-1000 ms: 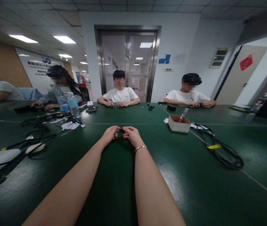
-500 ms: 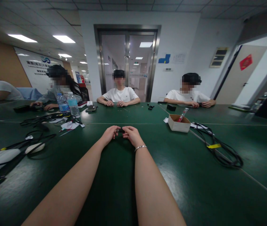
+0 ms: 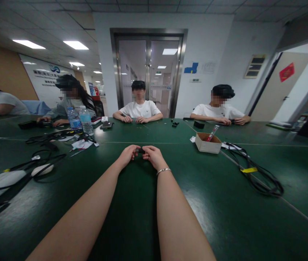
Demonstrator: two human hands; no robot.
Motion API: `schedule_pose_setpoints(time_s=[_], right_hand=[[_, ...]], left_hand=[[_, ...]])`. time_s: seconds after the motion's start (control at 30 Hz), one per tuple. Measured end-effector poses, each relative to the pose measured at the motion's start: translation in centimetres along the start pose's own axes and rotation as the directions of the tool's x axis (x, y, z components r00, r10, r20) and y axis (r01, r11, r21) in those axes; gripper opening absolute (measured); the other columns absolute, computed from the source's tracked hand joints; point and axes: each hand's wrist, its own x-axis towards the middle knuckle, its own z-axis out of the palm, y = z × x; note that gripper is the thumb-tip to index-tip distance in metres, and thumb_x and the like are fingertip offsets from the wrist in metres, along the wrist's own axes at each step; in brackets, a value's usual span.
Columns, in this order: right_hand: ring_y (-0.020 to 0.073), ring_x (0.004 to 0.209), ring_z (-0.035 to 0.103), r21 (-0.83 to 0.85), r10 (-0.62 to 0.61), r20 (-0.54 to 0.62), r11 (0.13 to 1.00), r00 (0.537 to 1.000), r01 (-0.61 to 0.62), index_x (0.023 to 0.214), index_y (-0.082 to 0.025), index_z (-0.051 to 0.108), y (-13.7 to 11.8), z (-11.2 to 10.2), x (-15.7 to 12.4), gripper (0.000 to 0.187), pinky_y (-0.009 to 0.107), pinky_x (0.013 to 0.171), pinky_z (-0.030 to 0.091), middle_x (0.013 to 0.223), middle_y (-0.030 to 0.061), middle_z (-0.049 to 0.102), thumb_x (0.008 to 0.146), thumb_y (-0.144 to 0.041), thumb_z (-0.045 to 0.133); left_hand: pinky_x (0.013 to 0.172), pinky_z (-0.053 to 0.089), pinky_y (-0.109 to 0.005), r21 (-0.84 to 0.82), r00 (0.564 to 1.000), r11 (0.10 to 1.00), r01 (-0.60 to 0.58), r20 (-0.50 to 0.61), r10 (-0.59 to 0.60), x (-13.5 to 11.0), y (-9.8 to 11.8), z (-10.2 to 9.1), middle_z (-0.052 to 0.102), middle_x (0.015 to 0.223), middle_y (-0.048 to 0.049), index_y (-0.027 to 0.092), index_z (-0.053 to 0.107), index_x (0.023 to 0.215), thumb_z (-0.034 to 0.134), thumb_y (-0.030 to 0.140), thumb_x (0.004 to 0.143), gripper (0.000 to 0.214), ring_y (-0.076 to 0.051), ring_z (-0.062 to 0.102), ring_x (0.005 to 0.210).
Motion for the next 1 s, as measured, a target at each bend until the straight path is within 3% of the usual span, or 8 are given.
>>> schedule_pose_setpoints(time_s=[0.13,0.4,0.57,1.0], right_hand=[[0.0094,0.051,0.057,0.001,0.003,0.006,1.0,1.0,-0.003,0.077,-0.009,0.065,-0.1,0.04,-0.1,0.011,0.016,0.044,0.049,0.064,0.0049,0.062,0.073,-0.014,0.074],[0.0094,0.051,0.056,-0.007,0.0,0.015,1.0,1.0,0.0,0.078,-0.01,0.065,-0.09,-0.01,-0.16,0.011,0.016,0.045,0.049,0.065,0.005,0.062,0.073,-0.015,0.073],[0.0092,0.051,0.056,-0.013,0.006,-0.004,1.0,1.0,-0.006,0.076,-0.011,0.064,0.0,0.02,-0.03,0.009,0.016,0.045,0.05,0.065,0.0044,0.062,0.074,-0.014,0.073],[0.0093,0.05,0.056,-0.01,0.006,-0.002,1.0,1.0,-0.006,0.077,-0.01,0.064,-0.01,0.05,-0.1,0.01,0.015,0.044,0.049,0.063,0.0042,0.062,0.074,-0.014,0.073]], left_hand=[[0.046,0.029,-0.019,0.038,0.999,0.998,-0.051,0.012,0.051,0.12,-0.17,-0.07,0.045,0.056,0.0015,0.012,0.063,0.093,0.037,0.03,0.088,0.032,-0.009,0.039,0.048],[0.046,0.033,-0.018,0.009,1.0,1.0,0.015,-0.011,-0.015,0.02,-0.09,0.04,0.054,0.071,-0.0011,0.016,0.063,0.096,0.044,0.021,0.081,0.024,-0.009,0.045,0.055],[0.046,0.032,-0.019,0.02,0.999,0.999,-0.042,0.026,0.042,0.11,-0.22,0.02,0.052,0.061,-0.0003,0.013,0.062,0.097,0.042,0.031,0.086,0.03,-0.009,0.043,0.049],[0.047,0.035,-0.017,0.023,1.0,1.0,0.0,-0.002,0.0,-0.12,0.04,0.2,0.056,0.075,-0.0009,0.015,0.059,0.097,0.048,0.017,0.08,0.02,-0.008,0.046,0.056]])
